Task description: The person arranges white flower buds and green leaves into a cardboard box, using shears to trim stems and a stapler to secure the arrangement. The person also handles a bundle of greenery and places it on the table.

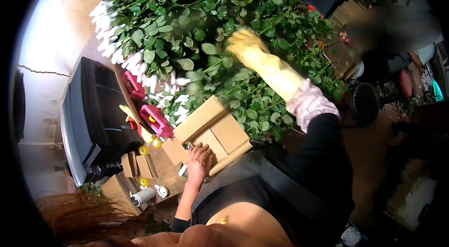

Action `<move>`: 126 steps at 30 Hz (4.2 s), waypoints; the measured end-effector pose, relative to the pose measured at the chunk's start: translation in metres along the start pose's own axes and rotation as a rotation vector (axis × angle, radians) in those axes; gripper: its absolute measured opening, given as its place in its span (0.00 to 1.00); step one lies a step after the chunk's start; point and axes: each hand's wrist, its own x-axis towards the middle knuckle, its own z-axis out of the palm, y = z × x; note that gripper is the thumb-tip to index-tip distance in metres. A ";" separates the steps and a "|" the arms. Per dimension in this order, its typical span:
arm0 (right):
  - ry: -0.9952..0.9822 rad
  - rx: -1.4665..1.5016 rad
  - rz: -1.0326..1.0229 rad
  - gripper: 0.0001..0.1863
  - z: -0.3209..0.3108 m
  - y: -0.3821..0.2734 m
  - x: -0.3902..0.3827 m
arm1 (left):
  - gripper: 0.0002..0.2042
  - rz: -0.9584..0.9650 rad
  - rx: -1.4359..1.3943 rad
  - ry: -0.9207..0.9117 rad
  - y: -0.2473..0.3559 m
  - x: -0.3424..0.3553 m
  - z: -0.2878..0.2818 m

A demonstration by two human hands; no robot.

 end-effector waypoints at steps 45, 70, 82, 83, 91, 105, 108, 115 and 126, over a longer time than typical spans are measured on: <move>-0.624 0.125 -0.133 0.08 0.010 -0.090 -0.161 | 0.38 -0.269 -0.529 0.036 -0.003 -0.015 0.003; -0.626 0.072 0.199 0.19 0.039 -0.033 -0.033 | 0.10 -0.277 -0.429 0.054 -0.001 -0.002 0.006; -0.450 -0.451 -0.018 0.24 0.033 -0.062 0.031 | 0.11 -0.278 -0.395 0.100 -0.002 -0.009 0.008; -0.355 -0.481 -0.014 0.24 0.018 -0.060 0.027 | 0.10 -0.265 -0.399 0.098 0.000 -0.005 0.008; -0.009 -0.160 -0.227 0.22 -0.023 -0.015 -0.003 | 0.09 -0.089 -0.268 0.099 0.006 0.007 -0.004; -1.162 -0.157 0.202 0.26 -0.015 -0.093 -0.110 | 0.39 -0.366 -0.873 0.170 -0.010 -0.009 0.029; -0.996 -0.054 0.110 0.29 -0.003 -0.074 -0.123 | 0.25 -0.367 -0.750 0.115 -0.002 -0.007 0.018; -0.493 0.080 0.205 0.29 0.011 -0.037 -0.023 | 0.21 -0.386 -0.642 0.059 0.003 -0.003 0.004; -0.136 -0.304 -0.182 0.19 -0.014 -0.015 0.007 | 0.11 -0.251 -0.397 0.266 0.000 0.005 0.015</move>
